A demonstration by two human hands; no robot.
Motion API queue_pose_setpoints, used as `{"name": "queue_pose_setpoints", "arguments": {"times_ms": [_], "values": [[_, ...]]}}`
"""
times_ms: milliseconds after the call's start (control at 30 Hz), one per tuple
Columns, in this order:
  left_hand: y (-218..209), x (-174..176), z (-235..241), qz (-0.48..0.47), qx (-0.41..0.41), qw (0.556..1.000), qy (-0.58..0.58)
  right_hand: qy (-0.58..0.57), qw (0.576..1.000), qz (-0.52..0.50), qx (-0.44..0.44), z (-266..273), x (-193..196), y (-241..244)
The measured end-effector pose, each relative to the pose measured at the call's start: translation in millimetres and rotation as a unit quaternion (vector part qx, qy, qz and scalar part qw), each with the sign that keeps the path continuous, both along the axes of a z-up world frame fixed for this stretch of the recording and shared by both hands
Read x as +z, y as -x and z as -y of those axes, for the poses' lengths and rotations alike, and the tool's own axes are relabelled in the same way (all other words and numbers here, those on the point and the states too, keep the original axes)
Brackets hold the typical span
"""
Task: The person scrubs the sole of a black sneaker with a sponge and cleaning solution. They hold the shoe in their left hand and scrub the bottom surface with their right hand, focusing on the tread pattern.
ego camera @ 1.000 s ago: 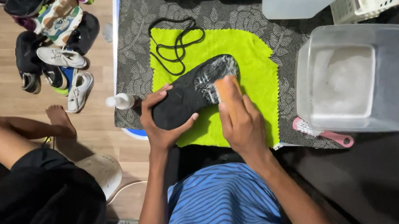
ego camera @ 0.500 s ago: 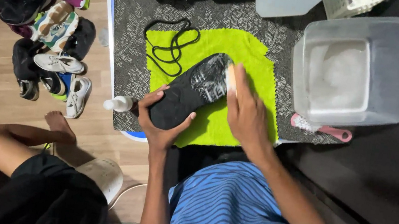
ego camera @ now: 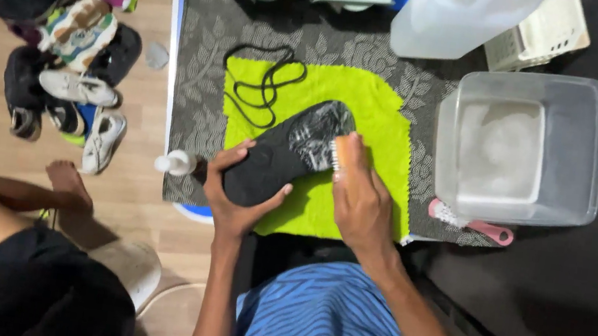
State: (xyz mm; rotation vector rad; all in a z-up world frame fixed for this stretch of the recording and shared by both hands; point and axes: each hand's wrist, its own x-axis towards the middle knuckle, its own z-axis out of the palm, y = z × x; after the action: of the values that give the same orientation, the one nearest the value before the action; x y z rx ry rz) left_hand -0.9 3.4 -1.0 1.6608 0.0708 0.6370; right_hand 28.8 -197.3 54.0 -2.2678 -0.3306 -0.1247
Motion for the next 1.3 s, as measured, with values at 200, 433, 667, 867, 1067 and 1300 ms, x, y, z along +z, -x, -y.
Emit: {"name": "queue_pose_setpoints", "arguments": {"times_ms": [200,433,667,867,1067,1300], "values": [[2.0,10.5,6.1,0.024,0.016,0.999,-0.017,0.088,0.991,0.092,0.045,-13.7,-0.1,22.3],[1.2,7.8,15.4,0.065,0.036,0.996,-0.049,0.051,0.999,0.005,-0.014,-5.5,27.8,-17.1],[0.9,5.7,10.3,0.025,0.021,0.999,-0.034,0.096,0.99,0.097,0.045,-4.2,-11.2,4.7],[3.3,-5.1,10.0,-0.027,0.029,0.999,-0.023,0.023,0.997,0.072,0.026,-19.0,20.5,-12.0],[3.7,-11.1,8.6,0.016,0.005,1.0,0.022,-0.02,0.994,0.084,0.062,-34.3,-8.7,24.9],[3.0,1.0,14.3,-0.002,0.026,1.0,-0.016,0.017,0.994,0.087,0.066,-14.8,1.4,-13.0]]}}
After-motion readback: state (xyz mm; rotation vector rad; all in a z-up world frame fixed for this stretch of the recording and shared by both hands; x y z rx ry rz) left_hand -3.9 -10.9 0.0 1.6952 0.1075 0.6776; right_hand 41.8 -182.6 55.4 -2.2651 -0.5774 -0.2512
